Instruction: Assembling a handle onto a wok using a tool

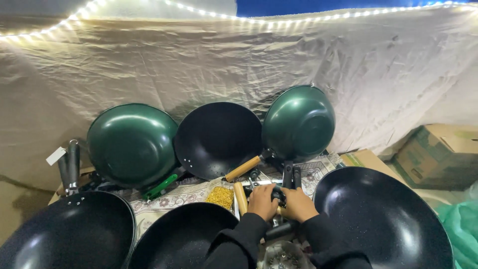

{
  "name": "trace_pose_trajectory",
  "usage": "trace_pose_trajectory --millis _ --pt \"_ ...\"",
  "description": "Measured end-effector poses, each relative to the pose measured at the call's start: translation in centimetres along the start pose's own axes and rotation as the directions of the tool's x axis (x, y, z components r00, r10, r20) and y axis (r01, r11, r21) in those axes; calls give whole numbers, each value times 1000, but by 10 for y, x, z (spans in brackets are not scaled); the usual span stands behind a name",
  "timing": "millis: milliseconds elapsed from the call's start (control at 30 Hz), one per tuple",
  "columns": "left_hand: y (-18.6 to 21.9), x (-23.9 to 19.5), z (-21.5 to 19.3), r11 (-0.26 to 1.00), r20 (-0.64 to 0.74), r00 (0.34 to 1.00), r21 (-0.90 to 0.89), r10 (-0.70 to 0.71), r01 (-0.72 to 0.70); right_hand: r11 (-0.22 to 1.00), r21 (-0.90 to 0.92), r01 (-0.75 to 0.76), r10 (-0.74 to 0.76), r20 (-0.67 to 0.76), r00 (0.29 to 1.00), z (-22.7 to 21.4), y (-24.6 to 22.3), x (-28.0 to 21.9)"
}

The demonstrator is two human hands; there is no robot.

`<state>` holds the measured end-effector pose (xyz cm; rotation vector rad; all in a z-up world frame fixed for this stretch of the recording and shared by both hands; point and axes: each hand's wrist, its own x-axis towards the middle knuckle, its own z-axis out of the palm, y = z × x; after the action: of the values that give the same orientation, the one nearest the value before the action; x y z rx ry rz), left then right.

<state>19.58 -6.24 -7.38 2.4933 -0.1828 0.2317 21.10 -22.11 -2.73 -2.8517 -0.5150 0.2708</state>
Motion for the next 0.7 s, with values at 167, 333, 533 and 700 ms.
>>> trace_pose_trajectory --millis 167,333,533,700 --pt "19 12 1 989 131 983 84 -131 120 998 40 51 -52 10 999 10 8 4" --pt "41 18 -22 967 282 929 -13 -241 255 996 16 88 -88 19 996 8 8 3" --pt "49 25 -35 929 339 883 -60 -324 365 999 15 28 -29 69 997 12 8 6" --pt "60 26 -46 917 424 825 32 -373 399 976 4 219 -219 -47 975 32 22 18"
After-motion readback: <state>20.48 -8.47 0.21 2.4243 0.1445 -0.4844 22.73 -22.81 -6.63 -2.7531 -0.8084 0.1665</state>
